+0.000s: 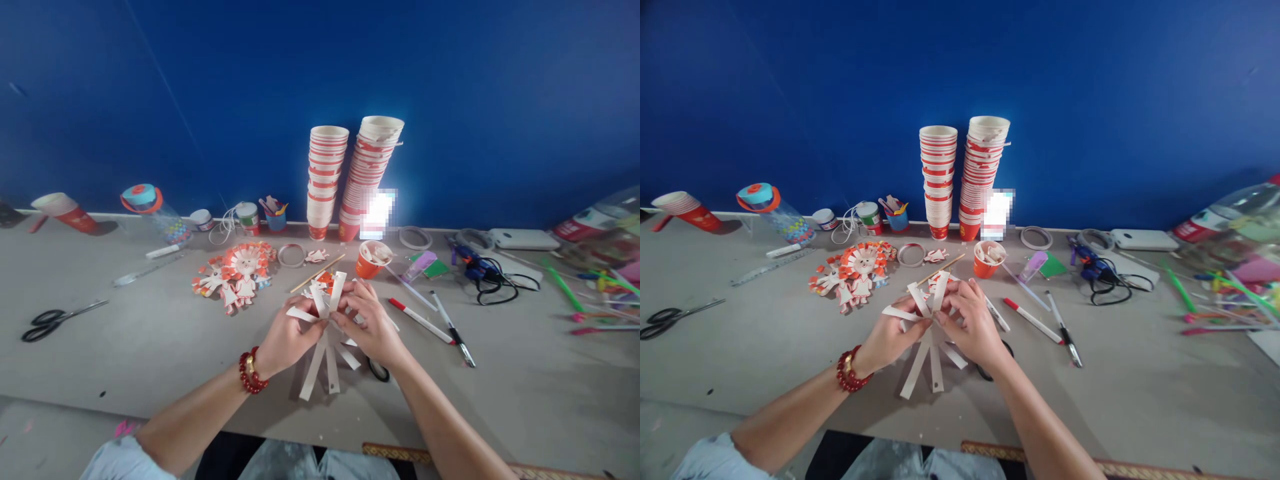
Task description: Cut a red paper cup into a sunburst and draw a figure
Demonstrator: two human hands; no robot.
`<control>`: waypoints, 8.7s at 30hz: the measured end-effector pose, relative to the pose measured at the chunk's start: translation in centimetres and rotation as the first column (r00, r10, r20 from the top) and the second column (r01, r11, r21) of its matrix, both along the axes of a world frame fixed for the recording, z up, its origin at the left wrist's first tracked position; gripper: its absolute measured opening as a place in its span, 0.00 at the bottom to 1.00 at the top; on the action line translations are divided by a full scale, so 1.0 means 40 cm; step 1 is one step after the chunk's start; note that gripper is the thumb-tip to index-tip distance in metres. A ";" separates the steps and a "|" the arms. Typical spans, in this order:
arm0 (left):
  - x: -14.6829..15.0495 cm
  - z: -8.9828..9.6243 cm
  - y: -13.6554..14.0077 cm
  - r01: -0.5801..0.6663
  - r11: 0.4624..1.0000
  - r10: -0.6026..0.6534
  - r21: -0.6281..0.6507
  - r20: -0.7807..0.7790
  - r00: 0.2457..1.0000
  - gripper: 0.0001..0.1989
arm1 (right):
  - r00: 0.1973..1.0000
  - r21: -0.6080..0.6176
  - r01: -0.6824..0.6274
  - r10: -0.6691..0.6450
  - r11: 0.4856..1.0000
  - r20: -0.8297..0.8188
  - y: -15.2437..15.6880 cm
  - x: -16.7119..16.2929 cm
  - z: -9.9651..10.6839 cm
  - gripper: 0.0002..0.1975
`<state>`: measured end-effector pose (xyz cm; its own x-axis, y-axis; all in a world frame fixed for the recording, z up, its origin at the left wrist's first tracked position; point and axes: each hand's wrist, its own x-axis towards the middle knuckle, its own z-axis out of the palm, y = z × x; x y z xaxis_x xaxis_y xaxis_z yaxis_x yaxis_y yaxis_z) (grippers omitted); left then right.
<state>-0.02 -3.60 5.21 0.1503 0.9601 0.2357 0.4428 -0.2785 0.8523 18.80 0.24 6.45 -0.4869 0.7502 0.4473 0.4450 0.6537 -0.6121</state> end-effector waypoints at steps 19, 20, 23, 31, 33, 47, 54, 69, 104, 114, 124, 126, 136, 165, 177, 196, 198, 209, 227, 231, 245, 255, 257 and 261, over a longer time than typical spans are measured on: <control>0.001 0.006 0.001 0.098 0.989 -0.080 -0.106 0.166 0.983 0.07 | 0.999 -0.075 0.003 -0.007 0.997 -0.045 0.003 0.015 0.007 0.09; 0.001 0.005 0.001 0.093 0.990 -0.076 -0.103 0.160 0.984 0.06 | 1.000 -0.069 0.005 -0.007 0.998 -0.027 0.003 0.014 0.007 0.09; 0.000 -0.005 -0.001 0.057 0.994 -0.044 -0.097 0.123 0.991 0.05 | 1.000 -0.084 0.003 -0.003 0.996 -0.002 0.001 0.012 0.008 0.09; -0.004 -0.011 -0.003 0.094 0.993 -0.082 -0.067 0.154 0.985 0.06 | 0.984 -0.307 -0.037 -0.018 0.951 -0.176 0.001 0.008 -0.011 0.09; -0.004 -0.012 -0.001 0.094 0.994 -0.083 -0.062 0.162 0.983 0.06 | 0.981 -0.331 -0.053 -0.014 0.942 -0.195 0.001 0.008 -0.017 0.08; 0.001 -0.030 0.012 0.057 0.987 0.006 -0.150 0.389 0.921 0.10 | 0.948 -0.136 0.158 -0.188 0.978 -0.255 -0.012 0.005 -0.012 0.21; -0.009 -0.041 0.020 -0.047 0.964 0.194 -0.262 0.571 0.798 0.12 | 0.756 -0.290 0.129 -0.283 0.948 -0.589 0.016 0.016 -0.034 0.33; -0.001 -0.048 0.024 -0.096 0.911 0.391 -0.400 0.768 0.508 0.15 | 0.749 -0.730 -0.507 -0.185 0.459 -0.636 -0.001 0.012 -0.029 0.22; 0.017 -0.060 0.002 0.002 0.950 0.225 -0.312 0.693 0.685 0.14 | 0.729 -0.756 -0.383 -0.329 0.530 -0.600 -0.017 -0.027 -0.060 0.19; 0.021 -0.068 -0.006 0.002 0.917 0.313 -0.399 0.723 0.615 0.15 | 0.643 -0.732 -0.492 -0.369 0.472 -0.671 -0.018 -0.028 -0.063 0.16; 0.027 -0.071 -0.004 0.022 0.908 0.337 -0.418 0.762 0.553 0.15 | 0.655 -0.736 -0.469 -0.367 0.488 -0.661 -0.015 -0.026 -0.055 0.15; 0.029 -0.071 -0.004 0.036 0.908 0.327 -0.417 0.761 0.560 0.16 | 0.679 -0.748 -0.427 -0.366 0.508 -0.637 -0.014 -0.024 -0.051 0.16; 0.027 -0.072 -0.007 0.097 0.927 0.191 -0.363 0.677 0.711 0.16 | 0.701 -0.735 -0.365 -0.352 0.571 -0.621 -0.004 -0.005 -0.035 0.15; 0.046 -0.081 -0.002 -0.008 0.965 0.212 -0.262 0.760 0.615 0.18 | 0.641 -0.679 -0.516 -0.290 0.522 -0.710 -0.007 -0.027 -0.080 0.16; 0.043 -0.054 -0.014 -0.022 0.972 0.164 -0.233 0.607 0.777 0.17 | 0.749 -0.694 -0.322 -0.275 0.644 -0.603 -0.015 -0.039 -0.085 0.17; 0.031 -0.063 -0.018 -0.109 0.973 0.198 -0.204 0.493 0.847 0.17 | 0.766 -0.663 -0.340 -0.213 0.667 -0.607 -0.017 -0.041 -0.075 0.17; 0.032 -0.059 -0.018 -0.097 0.974 0.192 -0.206 0.512 0.837 0.17 | 0.765 -0.668 -0.351 -0.210 0.656 -0.609 -0.015 -0.040 -0.081 0.17; 0.030 -0.054 -0.017 -0.076 0.971 0.199 -0.228 0.580 0.790 0.14 | 0.718 -0.670 -0.375 -0.256 0.640 -0.647 -0.006 -0.039 -0.097 0.17; 0.025 -0.071 -0.008 -0.169 0.964 0.258 -0.204 0.579 0.773 0.17 | 0.674 -0.646 -0.517 -0.198 0.562 -0.712 -0.009 -0.008 -0.058 0.20; 0.024 -0.083 -0.021 -0.209 0.964 0.261 -0.163 0.452 0.853 0.14 | 0.742 -0.723 -0.353 -0.293 0.594 -0.603 -0.007 -0.010 -0.059 0.19; 0.029 -0.055 -0.019 -0.012 0.989 0.092 -0.149 0.544 0.834 0.14 | 0.665 -0.822 -0.221 -0.536 0.525 -0.520 -0.014 -0.019 -0.078 0.15; 0.023 -0.097 -0.012 -0.067 0.982 0.173 -0.176 0.702 0.691 0.23 | 0.638 -0.816 -0.184 -0.565 0.548 -0.523 -0.003 -0.007 -0.091 0.13; 0.013 -0.089 0.000 -0.049 0.988 0.147 -0.147 0.778 0.611 0.28 | 0.634 -0.814 -0.177 -0.569 0.553 -0.524 0.003 -0.004 -0.096 0.13; -0.037 -0.050 0.043 -0.065 0.992 0.125 -0.107 0.873 0.472 0.29 | 0.631 -0.798 -0.186 -0.553 0.573 -0.544 0.009 -0.003 -0.088 0.17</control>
